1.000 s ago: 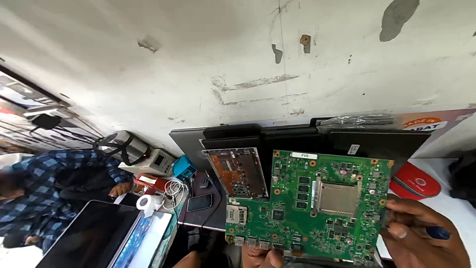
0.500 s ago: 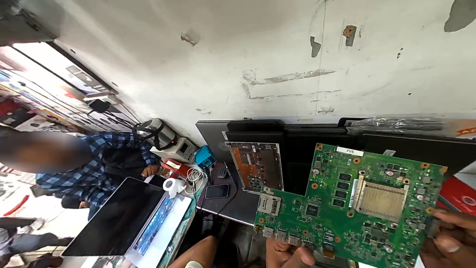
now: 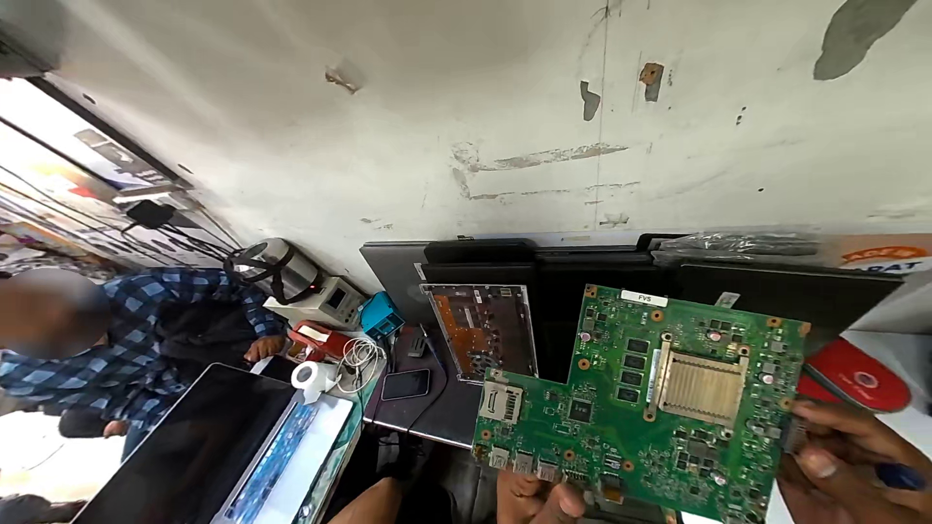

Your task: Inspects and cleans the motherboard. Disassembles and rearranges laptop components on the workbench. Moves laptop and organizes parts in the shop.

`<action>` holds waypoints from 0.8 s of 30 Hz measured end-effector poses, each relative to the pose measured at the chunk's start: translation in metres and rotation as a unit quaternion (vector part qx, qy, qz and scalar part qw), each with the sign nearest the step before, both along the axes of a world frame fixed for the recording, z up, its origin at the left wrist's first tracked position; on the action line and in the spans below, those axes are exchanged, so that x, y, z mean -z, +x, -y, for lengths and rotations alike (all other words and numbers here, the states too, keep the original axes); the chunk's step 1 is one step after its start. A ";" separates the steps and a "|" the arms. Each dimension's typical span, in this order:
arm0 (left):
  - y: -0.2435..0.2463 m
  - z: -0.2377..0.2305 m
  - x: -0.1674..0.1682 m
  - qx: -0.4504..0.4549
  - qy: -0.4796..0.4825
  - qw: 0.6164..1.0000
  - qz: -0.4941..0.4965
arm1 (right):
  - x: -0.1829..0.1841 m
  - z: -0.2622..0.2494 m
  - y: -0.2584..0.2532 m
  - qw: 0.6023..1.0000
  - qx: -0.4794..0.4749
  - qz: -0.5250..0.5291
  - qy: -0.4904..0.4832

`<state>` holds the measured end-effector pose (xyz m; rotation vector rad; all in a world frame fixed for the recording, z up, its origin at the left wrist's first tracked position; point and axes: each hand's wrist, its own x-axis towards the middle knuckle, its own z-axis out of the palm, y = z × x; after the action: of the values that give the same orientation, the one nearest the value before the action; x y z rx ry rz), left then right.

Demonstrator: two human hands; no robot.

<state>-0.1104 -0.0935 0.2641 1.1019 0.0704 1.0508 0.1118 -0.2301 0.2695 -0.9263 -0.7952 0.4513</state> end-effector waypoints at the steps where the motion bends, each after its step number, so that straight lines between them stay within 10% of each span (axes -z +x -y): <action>1: 0.000 0.000 0.000 0.002 0.000 1.000 0.000 | 0.000 0.000 0.000 1.000 0.001 0.003 -0.001; 9: 0.004 -0.002 0.006 -0.014 -0.036 0.999 -0.016 | 0.004 -0.001 0.001 1.000 0.001 0.009 -0.013; 17: -0.041 -0.050 0.033 -0.242 0.025 0.945 -0.218 | 0.034 0.006 0.008 0.987 -0.013 0.030 -0.160; 24: -0.105 -0.090 0.076 -0.242 0.307 0.598 -0.700 | 0.058 0.010 0.006 0.974 -0.025 0.023 -0.225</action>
<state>-0.2152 -0.0032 0.1877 2.4406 1.4439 0.3480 0.1178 -0.2403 0.2112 -1.3424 -0.7727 0.6721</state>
